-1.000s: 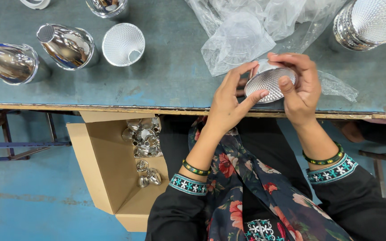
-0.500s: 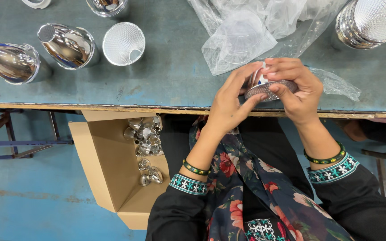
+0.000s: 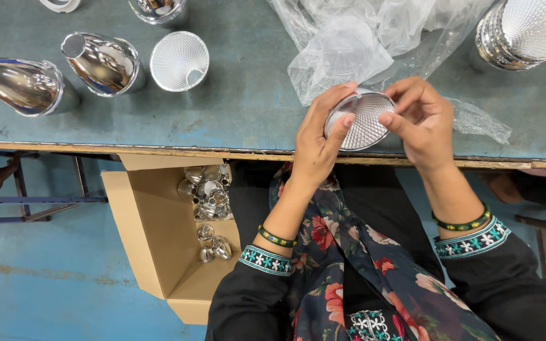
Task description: The person repeatedly picks up a clear plastic ring and a silver textured metal cone, fits the ring onto the cone, and places the assembled unit on the table. The person continues this process with multiple units, stacking the finished assemblies.
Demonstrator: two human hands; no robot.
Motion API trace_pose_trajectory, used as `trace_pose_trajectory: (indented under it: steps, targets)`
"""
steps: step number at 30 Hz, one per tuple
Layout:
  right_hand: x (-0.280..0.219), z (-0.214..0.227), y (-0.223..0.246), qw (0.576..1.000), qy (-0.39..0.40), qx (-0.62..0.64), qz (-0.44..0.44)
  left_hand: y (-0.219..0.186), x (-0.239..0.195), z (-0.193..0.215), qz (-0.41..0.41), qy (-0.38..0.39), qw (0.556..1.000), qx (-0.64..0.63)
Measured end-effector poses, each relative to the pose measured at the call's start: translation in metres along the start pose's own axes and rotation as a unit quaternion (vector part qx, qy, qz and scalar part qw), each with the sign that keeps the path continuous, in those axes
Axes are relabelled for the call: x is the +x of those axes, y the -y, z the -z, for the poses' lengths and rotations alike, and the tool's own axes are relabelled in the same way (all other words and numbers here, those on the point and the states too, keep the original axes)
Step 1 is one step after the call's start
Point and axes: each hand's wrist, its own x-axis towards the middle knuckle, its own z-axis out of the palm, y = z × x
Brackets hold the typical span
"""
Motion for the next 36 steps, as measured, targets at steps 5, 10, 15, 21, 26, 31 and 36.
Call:
trace_pose_trajectory:
  steps: [5,10,15,21,26,31,36]
  targets:
    - [-0.005,0.000,0.001,0.997,0.023,-0.066,0.031,-0.004,-0.003,-0.006,-0.019,0.017,0.997,0.068]
    - [-0.007,-0.004,-0.001,0.994,0.005,-0.107,0.030,-0.008,-0.004,-0.007,-0.005,0.010,0.995,0.096]
    - [-0.015,0.002,0.000,0.994,-0.002,-0.110,0.022,-0.010,-0.003,-0.009,-0.005,0.006,0.994,0.108]
    - [-0.014,0.001,-0.005,0.985,0.010,-0.157,0.074,-0.004,-0.001,0.002,0.023,0.030,0.999,0.040]
    - [-0.007,-0.002,-0.005,0.998,-0.026,-0.034,0.054,0.007,0.011,0.019,0.162,0.112,0.928,-0.317]
    - [-0.001,0.003,-0.003,0.999,-0.006,-0.024,0.046,-0.013,0.011,0.030,0.110,0.121,0.961,-0.224]
    - [-0.009,0.003,-0.005,1.000,0.012,-0.019,-0.002,-0.066,0.024,0.096,-0.046,0.022,0.978,0.204]
